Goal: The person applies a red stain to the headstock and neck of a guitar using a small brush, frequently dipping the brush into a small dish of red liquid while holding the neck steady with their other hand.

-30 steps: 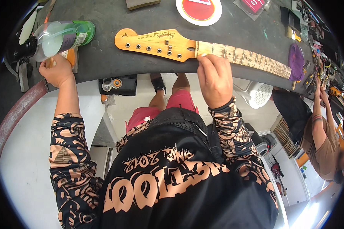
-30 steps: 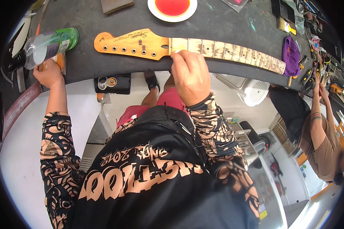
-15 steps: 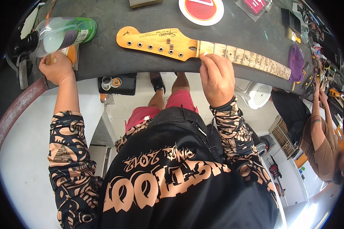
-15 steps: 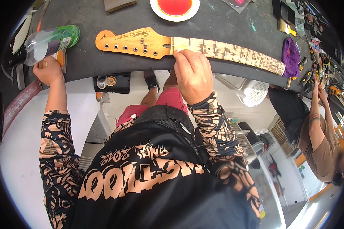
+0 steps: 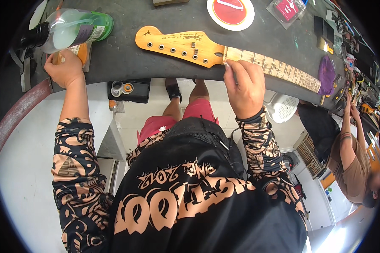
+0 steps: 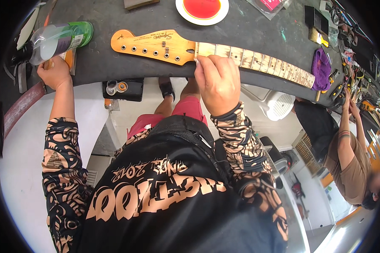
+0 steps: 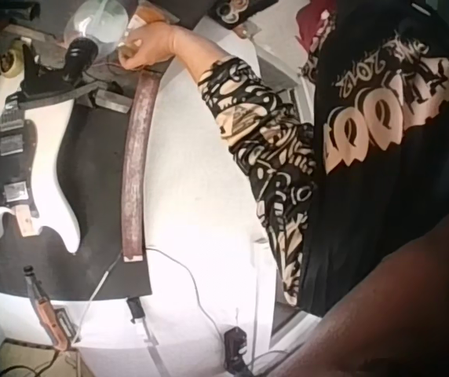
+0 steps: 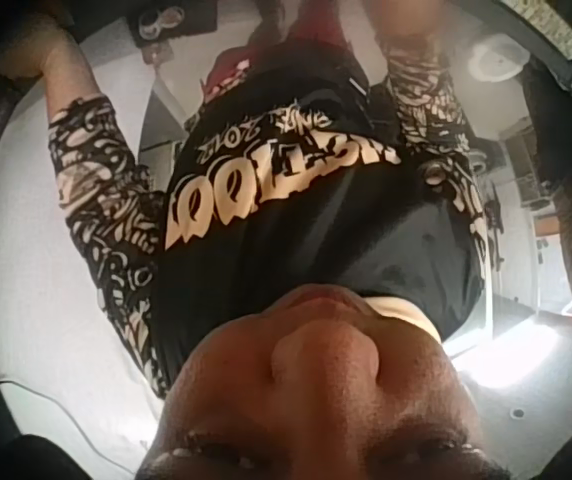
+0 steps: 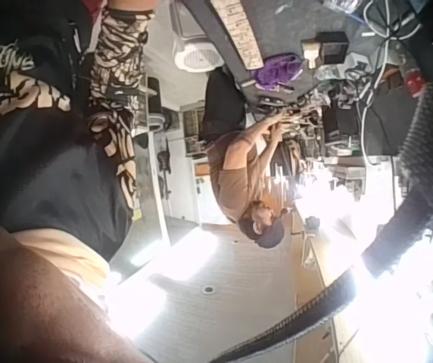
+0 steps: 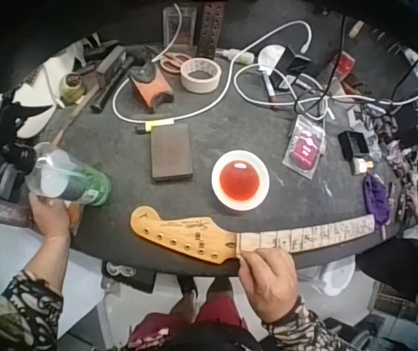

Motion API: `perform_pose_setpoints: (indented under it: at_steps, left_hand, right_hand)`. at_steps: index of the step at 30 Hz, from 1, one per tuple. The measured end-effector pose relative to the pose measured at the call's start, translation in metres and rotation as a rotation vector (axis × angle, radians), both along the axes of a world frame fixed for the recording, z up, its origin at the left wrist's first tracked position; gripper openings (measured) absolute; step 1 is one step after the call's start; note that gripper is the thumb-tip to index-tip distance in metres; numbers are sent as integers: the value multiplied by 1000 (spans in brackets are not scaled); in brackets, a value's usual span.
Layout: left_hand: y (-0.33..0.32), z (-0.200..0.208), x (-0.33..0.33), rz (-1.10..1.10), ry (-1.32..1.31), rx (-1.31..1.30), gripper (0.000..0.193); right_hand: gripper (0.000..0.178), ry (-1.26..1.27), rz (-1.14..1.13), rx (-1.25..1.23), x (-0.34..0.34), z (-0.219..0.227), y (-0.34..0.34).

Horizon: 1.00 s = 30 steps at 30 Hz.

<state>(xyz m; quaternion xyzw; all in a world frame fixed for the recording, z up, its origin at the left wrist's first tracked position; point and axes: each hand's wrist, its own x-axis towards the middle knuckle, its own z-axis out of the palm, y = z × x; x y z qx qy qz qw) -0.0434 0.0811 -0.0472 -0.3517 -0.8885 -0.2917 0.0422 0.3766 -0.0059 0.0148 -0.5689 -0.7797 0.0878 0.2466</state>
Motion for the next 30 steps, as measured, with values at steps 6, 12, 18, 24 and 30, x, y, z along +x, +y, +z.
perform_pose_setpoints:
  at_steps: [6,12,18,24,30]
  left_hand:
    - [0,-1,-2,-7,6,7,51]
    - [1,-3,-3,-1,-3,5,52]
    - [-1,-6,-6,-9,4,0,53]
    - [0,-4,-5,-6,-14,7,54]
    - [-1,-4,-4,-8,-18,-7,54]
  right_hand:
    - [25,-84,28,14,-8,4,5]
    - [22,-51,34,9,-8,11,-1]
    - [19,-102,39,25,-4,8,25]
    - [21,-99,71,-20,-10,13,5]
    - [16,-146,29,0,-7,11,42]
